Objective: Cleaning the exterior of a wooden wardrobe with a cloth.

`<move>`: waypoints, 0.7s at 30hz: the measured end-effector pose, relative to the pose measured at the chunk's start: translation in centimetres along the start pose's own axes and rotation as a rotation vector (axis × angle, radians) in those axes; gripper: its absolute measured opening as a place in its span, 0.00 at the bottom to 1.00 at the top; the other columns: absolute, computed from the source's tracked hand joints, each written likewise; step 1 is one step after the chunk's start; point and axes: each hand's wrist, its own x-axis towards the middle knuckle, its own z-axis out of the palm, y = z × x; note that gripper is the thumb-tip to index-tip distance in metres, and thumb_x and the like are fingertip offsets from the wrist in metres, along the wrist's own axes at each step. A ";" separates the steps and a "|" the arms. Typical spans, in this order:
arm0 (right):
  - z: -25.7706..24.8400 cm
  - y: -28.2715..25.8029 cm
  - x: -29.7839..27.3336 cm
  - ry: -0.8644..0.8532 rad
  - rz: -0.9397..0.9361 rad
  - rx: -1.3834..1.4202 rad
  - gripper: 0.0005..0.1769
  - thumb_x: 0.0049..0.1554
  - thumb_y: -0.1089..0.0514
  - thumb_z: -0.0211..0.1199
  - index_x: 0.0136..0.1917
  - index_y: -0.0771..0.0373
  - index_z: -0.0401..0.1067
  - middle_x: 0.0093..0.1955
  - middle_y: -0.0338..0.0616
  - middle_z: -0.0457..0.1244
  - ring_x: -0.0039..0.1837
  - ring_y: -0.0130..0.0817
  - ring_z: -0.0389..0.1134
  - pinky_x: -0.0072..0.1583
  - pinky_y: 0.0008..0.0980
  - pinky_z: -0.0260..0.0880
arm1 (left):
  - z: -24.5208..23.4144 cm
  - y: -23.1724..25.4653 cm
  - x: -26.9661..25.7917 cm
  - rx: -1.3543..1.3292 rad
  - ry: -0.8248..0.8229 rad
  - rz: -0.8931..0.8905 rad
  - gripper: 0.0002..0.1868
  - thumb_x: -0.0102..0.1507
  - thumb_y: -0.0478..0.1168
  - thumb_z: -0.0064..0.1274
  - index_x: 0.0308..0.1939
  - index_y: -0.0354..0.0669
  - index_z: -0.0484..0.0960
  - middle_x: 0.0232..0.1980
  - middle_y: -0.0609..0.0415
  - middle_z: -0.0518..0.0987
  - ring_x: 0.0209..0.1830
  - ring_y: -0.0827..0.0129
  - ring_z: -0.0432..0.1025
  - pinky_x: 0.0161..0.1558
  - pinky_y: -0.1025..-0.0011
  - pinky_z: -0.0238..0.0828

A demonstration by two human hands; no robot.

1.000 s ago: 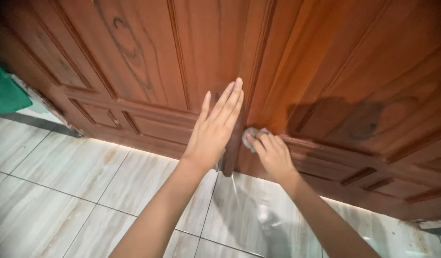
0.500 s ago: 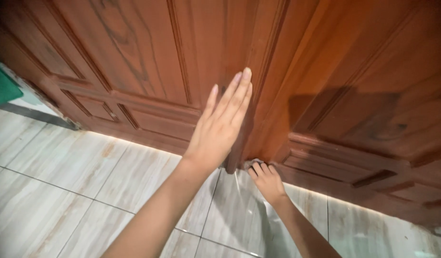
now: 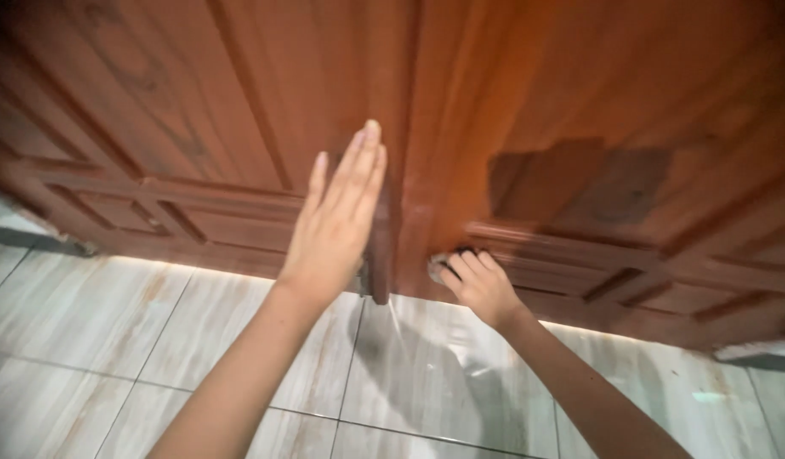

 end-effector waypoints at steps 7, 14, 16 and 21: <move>-5.7 2.5 0.4 0.191 0.037 -0.007 0.24 0.51 0.60 0.59 0.62 0.62 0.73 0.56 0.46 0.64 0.52 0.41 0.64 0.54 0.37 0.64 | -0.5 0.9 0.1 0.052 0.015 -0.031 0.47 0.54 0.20 0.47 0.79 0.33 0.55 0.85 0.47 0.47 0.85 0.61 0.44 0.80 0.50 0.42; -8.5 5.4 -4.5 0.168 0.099 -0.082 0.19 0.50 0.61 0.58 0.56 0.63 0.75 0.54 0.44 0.65 0.49 0.40 0.64 0.51 0.35 0.64 | -1.1 1.9 0.1 -0.003 0.000 -0.097 0.50 0.49 0.25 0.53 0.77 0.30 0.54 0.83 0.43 0.47 0.84 0.58 0.44 0.78 0.44 0.38; -9.2 6.2 -6.1 0.165 0.140 -0.093 0.19 0.50 0.60 0.58 0.55 0.63 0.75 0.54 0.44 0.65 0.50 0.39 0.64 0.52 0.35 0.64 | -0.9 1.9 0.1 -0.032 0.011 -0.088 0.49 0.50 0.25 0.53 0.77 0.29 0.54 0.83 0.43 0.47 0.83 0.57 0.44 0.77 0.43 0.38; -11.4 8.3 -10.6 0.154 0.286 -0.122 0.18 0.50 0.60 0.58 0.54 0.62 0.75 0.56 0.42 0.65 0.52 0.38 0.65 0.51 0.35 0.64 | -2.5 3.2 0.7 0.040 -0.100 -0.157 0.54 0.45 0.24 0.52 0.77 0.30 0.51 0.83 0.41 0.45 0.83 0.57 0.43 0.78 0.44 0.37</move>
